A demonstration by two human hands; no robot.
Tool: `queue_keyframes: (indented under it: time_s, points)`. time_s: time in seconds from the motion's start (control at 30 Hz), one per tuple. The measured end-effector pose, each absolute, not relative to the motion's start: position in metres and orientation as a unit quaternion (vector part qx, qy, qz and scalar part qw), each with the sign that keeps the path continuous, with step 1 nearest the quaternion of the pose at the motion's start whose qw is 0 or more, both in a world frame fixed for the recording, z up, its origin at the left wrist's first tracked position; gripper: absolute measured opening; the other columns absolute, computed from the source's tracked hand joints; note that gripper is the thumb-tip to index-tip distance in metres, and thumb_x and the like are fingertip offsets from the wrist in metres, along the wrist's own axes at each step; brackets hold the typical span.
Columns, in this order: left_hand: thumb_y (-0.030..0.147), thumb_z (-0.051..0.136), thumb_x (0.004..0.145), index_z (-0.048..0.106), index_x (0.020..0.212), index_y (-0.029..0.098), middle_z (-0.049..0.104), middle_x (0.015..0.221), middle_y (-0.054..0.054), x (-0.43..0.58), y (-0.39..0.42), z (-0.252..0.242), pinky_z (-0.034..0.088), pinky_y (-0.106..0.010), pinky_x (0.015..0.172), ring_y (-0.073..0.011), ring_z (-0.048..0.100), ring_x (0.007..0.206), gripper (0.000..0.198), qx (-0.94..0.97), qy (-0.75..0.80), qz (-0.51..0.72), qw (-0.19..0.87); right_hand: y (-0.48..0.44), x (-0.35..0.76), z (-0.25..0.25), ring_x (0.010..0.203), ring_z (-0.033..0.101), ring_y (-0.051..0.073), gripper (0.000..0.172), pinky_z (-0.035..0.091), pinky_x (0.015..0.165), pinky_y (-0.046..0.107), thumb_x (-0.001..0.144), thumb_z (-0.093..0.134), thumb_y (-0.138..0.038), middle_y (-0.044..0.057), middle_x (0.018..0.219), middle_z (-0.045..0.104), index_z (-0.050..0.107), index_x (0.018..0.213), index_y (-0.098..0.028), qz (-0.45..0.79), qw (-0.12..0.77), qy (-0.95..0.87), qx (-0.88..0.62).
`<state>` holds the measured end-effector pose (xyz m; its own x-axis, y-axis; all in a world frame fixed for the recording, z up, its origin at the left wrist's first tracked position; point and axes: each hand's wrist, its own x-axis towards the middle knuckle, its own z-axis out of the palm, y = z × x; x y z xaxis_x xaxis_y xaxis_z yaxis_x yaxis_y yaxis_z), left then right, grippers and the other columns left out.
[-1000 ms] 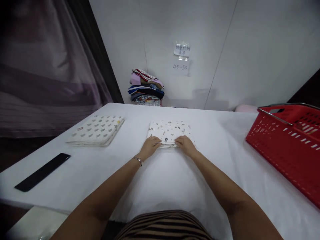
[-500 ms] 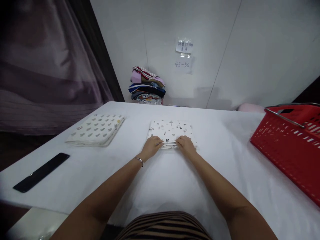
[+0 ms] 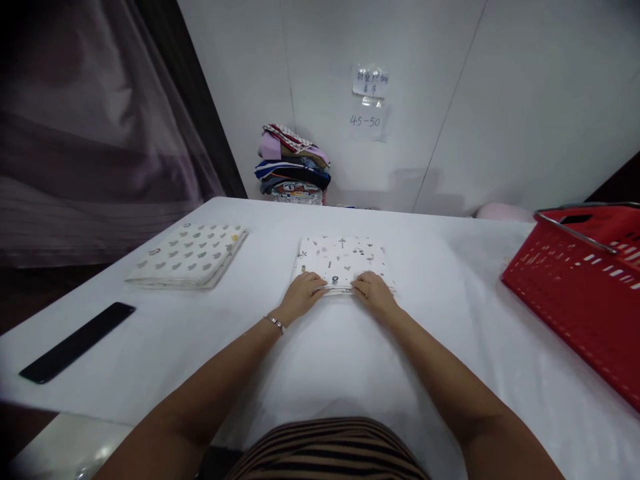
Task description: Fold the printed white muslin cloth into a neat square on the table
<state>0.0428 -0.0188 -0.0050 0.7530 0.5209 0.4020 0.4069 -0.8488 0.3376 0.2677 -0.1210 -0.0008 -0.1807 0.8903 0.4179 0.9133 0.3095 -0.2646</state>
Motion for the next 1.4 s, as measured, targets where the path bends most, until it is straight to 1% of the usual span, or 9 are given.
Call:
queue_keyframes:
  time_s: [0.17, 0.4, 0.57, 0.7, 0.8, 0.97, 1.1, 1.23, 1.4]
  points:
    - [0.033, 0.052, 0.089, 0.067, 0.097, 0.024, 0.062, 0.092, -0.003, 0.046, -0.017, -0.003, 0.042, -0.034, 0.079, -0.0179, 0.053, 0.087, 0.019, 0.93, 0.256, 0.235, 0.116, -0.119, 0.269, -0.002, 0.088, 0.053, 0.022, 0.028, 0.043, 0.076, 0.036, 0.094, 0.043, -0.031, 0.009, 0.093, 0.063, 0.068, 0.101, -0.022, -0.023, 0.248, -0.77, -0.588]
    - [0.033, 0.046, 0.092, 0.068, 0.088, 0.023, 0.062, 0.087, -0.003, 0.049, -0.015, -0.004, 0.04, -0.032, 0.075, -0.016, 0.053, 0.082, 0.024, 0.927, 0.264, 0.238, 0.12, -0.117, 0.265, -0.003, 0.085, 0.053, 0.022, 0.031, 0.042, 0.073, 0.034, 0.095, 0.038, -0.027, 0.01, 0.091, 0.064, 0.068, 0.093, -0.019, -0.066, 0.254, -0.762, -0.593]
    - [0.031, 0.038, 0.095, 0.065, 0.086, 0.02, 0.061, 0.086, -0.004, 0.048, -0.021, -0.006, 0.039, -0.033, 0.075, -0.0165, 0.051, 0.082, 0.031, 0.931, 0.251, 0.254, 0.076, -0.122, 0.263, -0.005, 0.088, 0.053, 0.023, 0.028, 0.042, 0.075, 0.036, 0.094, 0.04, -0.023, 0.011, 0.093, 0.064, 0.067, 0.094, -0.019, -0.075, 0.252, -0.764, -0.589]
    - [0.028, 0.035, 0.096, 0.064, 0.085, 0.019, 0.061, 0.086, -0.006, 0.048, -0.025, -0.007, 0.039, -0.033, 0.075, -0.0172, 0.051, 0.083, 0.032, 0.937, 0.248, 0.243, 0.042, -0.124, 0.264, -0.007, 0.087, 0.053, 0.023, 0.028, 0.041, 0.075, 0.036, 0.094, 0.039, -0.023, 0.011, 0.092, 0.064, 0.067, 0.094, -0.019, -0.083, 0.243, -0.765, -0.591]
    - [0.03, 0.039, 0.095, 0.064, 0.087, 0.02, 0.061, 0.088, -0.005, 0.047, -0.026, -0.006, 0.039, -0.034, 0.076, -0.0176, 0.051, 0.085, 0.028, 0.937, 0.242, 0.246, 0.062, -0.124, 0.264, -0.007, 0.086, 0.052, 0.023, 0.029, 0.04, 0.075, 0.036, 0.095, 0.039, -0.025, 0.011, 0.092, 0.064, 0.068, 0.095, -0.02, -0.078, 0.231, -0.768, -0.593]
    - [0.036, 0.047, 0.091, 0.064, 0.096, 0.023, 0.06, 0.092, -0.004, 0.045, -0.022, -0.007, 0.04, -0.034, 0.078, -0.0182, 0.051, 0.088, 0.022, 0.938, 0.23, 0.242, 0.091, -0.126, 0.266, -0.005, 0.088, 0.052, 0.022, 0.029, 0.04, 0.076, 0.036, 0.094, 0.041, -0.033, 0.01, 0.095, 0.062, 0.066, 0.102, -0.021, -0.054, 0.224, -0.781, -0.581]
    - [0.034, 0.045, 0.092, 0.065, 0.094, 0.023, 0.061, 0.089, -0.004, 0.046, -0.02, -0.009, 0.041, -0.033, 0.077, -0.0173, 0.051, 0.086, 0.023, 0.932, 0.24, 0.253, 0.094, -0.126, 0.267, -0.005, 0.086, 0.052, 0.022, 0.029, 0.04, 0.075, 0.035, 0.095, 0.039, -0.027, 0.01, 0.095, 0.063, 0.067, 0.101, -0.021, -0.065, 0.223, -0.781, -0.58]
    - [0.033, 0.039, 0.094, 0.065, 0.091, 0.022, 0.06, 0.087, -0.005, 0.048, -0.023, -0.01, 0.039, -0.033, 0.074, -0.0175, 0.05, 0.084, 0.029, 0.936, 0.243, 0.246, 0.058, -0.124, 0.266, -0.004, 0.086, 0.052, 0.022, 0.028, 0.038, 0.074, 0.035, 0.094, 0.04, -0.023, 0.01, 0.095, 0.064, 0.068, 0.099, -0.022, -0.087, 0.221, -0.766, -0.598]
    - [0.024, 0.038, 0.094, 0.065, 0.085, 0.021, 0.059, 0.085, -0.006, 0.047, -0.028, -0.008, 0.037, -0.034, 0.073, -0.0179, 0.049, 0.083, 0.028, 0.949, 0.232, 0.216, 0.006, -0.125, 0.266, -0.007, 0.085, 0.052, 0.021, 0.026, 0.036, 0.072, 0.033, 0.093, 0.044, -0.019, 0.008, 0.093, 0.064, 0.068, 0.099, -0.023, -0.084, 0.201, -0.777, -0.59]
